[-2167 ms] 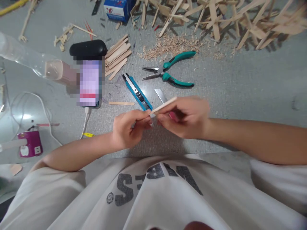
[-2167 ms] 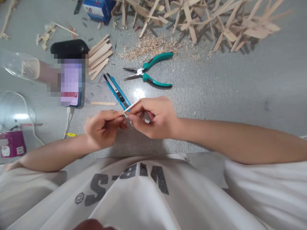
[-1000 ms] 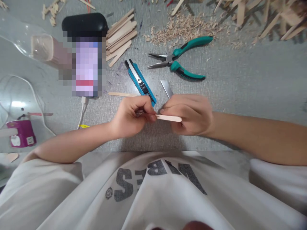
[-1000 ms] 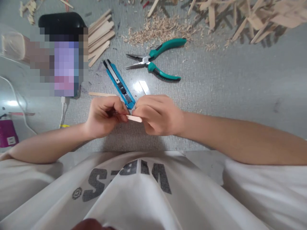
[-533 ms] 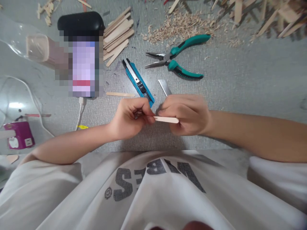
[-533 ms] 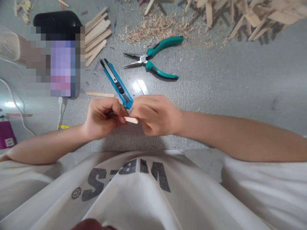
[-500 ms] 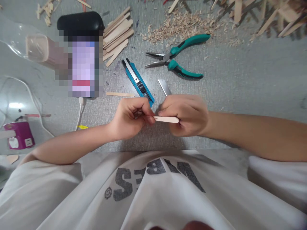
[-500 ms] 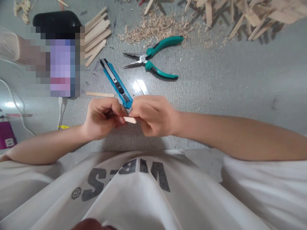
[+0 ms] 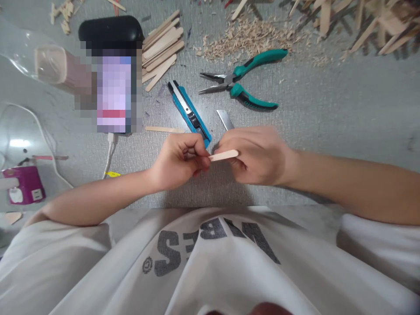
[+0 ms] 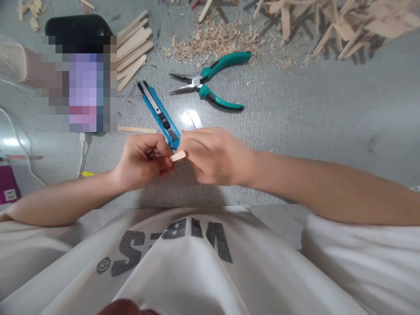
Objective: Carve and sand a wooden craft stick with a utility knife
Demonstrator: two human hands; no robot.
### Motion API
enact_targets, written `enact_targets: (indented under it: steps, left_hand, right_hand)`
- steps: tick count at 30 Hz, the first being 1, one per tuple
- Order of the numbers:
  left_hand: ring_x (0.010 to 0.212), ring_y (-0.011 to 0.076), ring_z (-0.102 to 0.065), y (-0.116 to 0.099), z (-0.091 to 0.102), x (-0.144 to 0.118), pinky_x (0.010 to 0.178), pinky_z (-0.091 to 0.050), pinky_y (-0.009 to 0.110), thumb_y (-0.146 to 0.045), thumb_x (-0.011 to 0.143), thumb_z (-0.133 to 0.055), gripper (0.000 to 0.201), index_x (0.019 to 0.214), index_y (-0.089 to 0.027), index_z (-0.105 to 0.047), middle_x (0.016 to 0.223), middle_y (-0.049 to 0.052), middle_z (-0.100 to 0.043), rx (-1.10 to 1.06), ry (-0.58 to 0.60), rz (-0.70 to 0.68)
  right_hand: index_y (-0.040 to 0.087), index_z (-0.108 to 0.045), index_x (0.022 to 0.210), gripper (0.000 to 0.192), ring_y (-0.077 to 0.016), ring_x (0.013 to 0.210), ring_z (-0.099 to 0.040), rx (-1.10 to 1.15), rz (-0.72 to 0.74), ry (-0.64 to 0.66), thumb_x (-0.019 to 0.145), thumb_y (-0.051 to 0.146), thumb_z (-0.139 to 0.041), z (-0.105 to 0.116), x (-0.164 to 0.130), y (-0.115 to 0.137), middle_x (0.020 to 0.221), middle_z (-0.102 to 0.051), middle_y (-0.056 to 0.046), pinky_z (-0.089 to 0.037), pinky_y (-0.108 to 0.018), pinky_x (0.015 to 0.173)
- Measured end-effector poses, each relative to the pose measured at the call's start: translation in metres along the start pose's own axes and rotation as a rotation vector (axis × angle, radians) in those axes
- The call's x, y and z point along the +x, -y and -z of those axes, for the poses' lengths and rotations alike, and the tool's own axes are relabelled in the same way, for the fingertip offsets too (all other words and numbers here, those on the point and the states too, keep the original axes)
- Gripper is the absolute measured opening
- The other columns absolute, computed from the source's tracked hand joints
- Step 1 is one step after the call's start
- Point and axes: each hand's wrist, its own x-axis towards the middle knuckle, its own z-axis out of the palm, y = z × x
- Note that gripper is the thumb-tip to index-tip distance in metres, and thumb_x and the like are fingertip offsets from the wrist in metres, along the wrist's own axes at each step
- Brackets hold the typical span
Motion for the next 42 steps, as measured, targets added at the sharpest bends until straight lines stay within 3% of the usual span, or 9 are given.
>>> enact_targets:
  steps: [3, 10, 13, 19, 25, 31, 33, 38, 42]
  left_hand:
    - [0.046, 0.0067, -0.057, -0.001, 0.001, 0.002, 0.043, -0.043, 0.016, -0.010, 0.078, -0.084, 0.024, 0.071, -0.021, -0.064, 0.061, -0.003, -0.071, -0.011, 0.030, 0.024]
    - [0.047, 0.0083, -0.061, -0.003, -0.006, -0.003, 0.045, -0.052, 0.018, -0.036, 0.080, -0.111, 0.055, 0.073, -0.022, -0.058, 0.064, -0.002, -0.073, -0.099, 0.004, 0.065]
    - [0.050, 0.0086, -0.063, -0.002, -0.004, -0.004, 0.048, -0.054, 0.018, -0.032, 0.083, -0.106, 0.050, 0.075, -0.022, -0.058, 0.065, -0.002, -0.074, -0.088, 0.021, 0.085]
    - [0.049, 0.0079, -0.061, -0.003, 0.001, -0.002, 0.046, -0.048, 0.017, -0.016, 0.082, -0.092, 0.034, 0.075, -0.022, -0.059, 0.064, -0.002, -0.071, -0.011, 0.038, 0.122]
    - [0.048, 0.0087, -0.060, -0.007, -0.006, -0.007, 0.046, -0.051, 0.019, -0.019, 0.081, -0.096, 0.040, 0.074, -0.023, -0.057, 0.064, -0.002, -0.073, -0.086, 0.023, 0.109]
    - [0.050, 0.0089, -0.061, -0.006, -0.007, -0.009, 0.046, -0.050, 0.019, -0.005, 0.077, -0.082, 0.028, 0.073, -0.022, -0.059, 0.063, -0.003, -0.071, -0.005, -0.005, 0.102]
    - [0.049, 0.0090, -0.060, -0.006, -0.007, -0.010, 0.045, -0.049, 0.019, -0.005, 0.077, -0.081, 0.027, 0.074, -0.022, -0.060, 0.064, -0.002, -0.071, 0.011, -0.013, 0.088]
    - [0.049, 0.0092, -0.059, -0.007, -0.009, -0.013, 0.045, -0.050, 0.021, -0.012, 0.083, -0.084, 0.028, 0.075, -0.023, -0.059, 0.066, -0.002, -0.074, 0.029, -0.033, 0.052]
    - [0.050, 0.0083, -0.058, -0.004, -0.009, -0.013, 0.045, -0.047, 0.020, -0.007, 0.081, -0.080, 0.026, 0.075, -0.023, -0.059, 0.065, -0.004, -0.071, 0.081, -0.047, 0.019]
  right_hand:
    - [0.029, -0.057, 0.106, 0.028, -0.0179, 0.074, -0.066, 0.049, 0.001, 0.061, 0.099, 0.002, -0.056, 0.003, 0.002, -0.002, 0.088, -0.072, 0.002, -0.048, -0.034, 0.068]
    - [0.027, -0.070, 0.105, 0.024, -0.0124, 0.070, -0.069, 0.361, -0.216, -0.211, 0.108, 0.004, -0.065, -0.018, 0.003, 0.021, 0.086, -0.076, 0.005, -0.050, -0.027, 0.063]
    - [0.027, -0.068, 0.105, 0.024, -0.0114, 0.066, -0.066, 0.385, -0.211, -0.157, 0.107, 0.003, -0.063, -0.014, 0.005, 0.018, 0.086, -0.077, 0.004, -0.047, -0.027, 0.062]
    - [0.027, -0.064, 0.098, 0.022, -0.0161, 0.070, -0.064, 0.220, -0.136, 0.116, 0.107, 0.007, -0.063, 0.009, 0.012, 0.001, 0.081, -0.071, 0.002, -0.045, -0.032, 0.065]
    - [0.027, -0.067, 0.101, 0.022, -0.0113, 0.063, -0.062, 0.366, -0.243, -0.147, 0.113, 0.010, -0.060, -0.009, 0.005, 0.020, 0.082, -0.072, 0.004, -0.045, -0.028, 0.058]
    - [0.028, -0.060, 0.097, 0.022, -0.0125, 0.061, -0.055, 0.306, -0.231, 0.070, 0.106, 0.008, -0.066, 0.002, 0.008, 0.013, 0.076, -0.066, 0.005, -0.042, -0.030, 0.058]
    - [0.028, -0.060, 0.096, 0.022, -0.0124, 0.060, -0.054, 0.306, -0.239, 0.060, 0.108, 0.010, -0.066, 0.002, 0.008, 0.013, 0.076, -0.065, 0.005, -0.042, -0.030, 0.058]
    - [0.027, -0.066, 0.102, 0.020, -0.0118, 0.065, -0.065, 0.385, -0.273, -0.146, 0.110, 0.009, -0.065, -0.010, 0.003, 0.022, 0.084, -0.074, 0.004, -0.050, -0.027, 0.060]
    - [0.027, -0.064, 0.098, 0.021, -0.0130, 0.064, -0.063, 0.355, -0.277, 0.032, 0.108, 0.009, -0.067, -0.001, 0.006, 0.015, 0.080, -0.072, 0.004, -0.049, -0.029, 0.062]
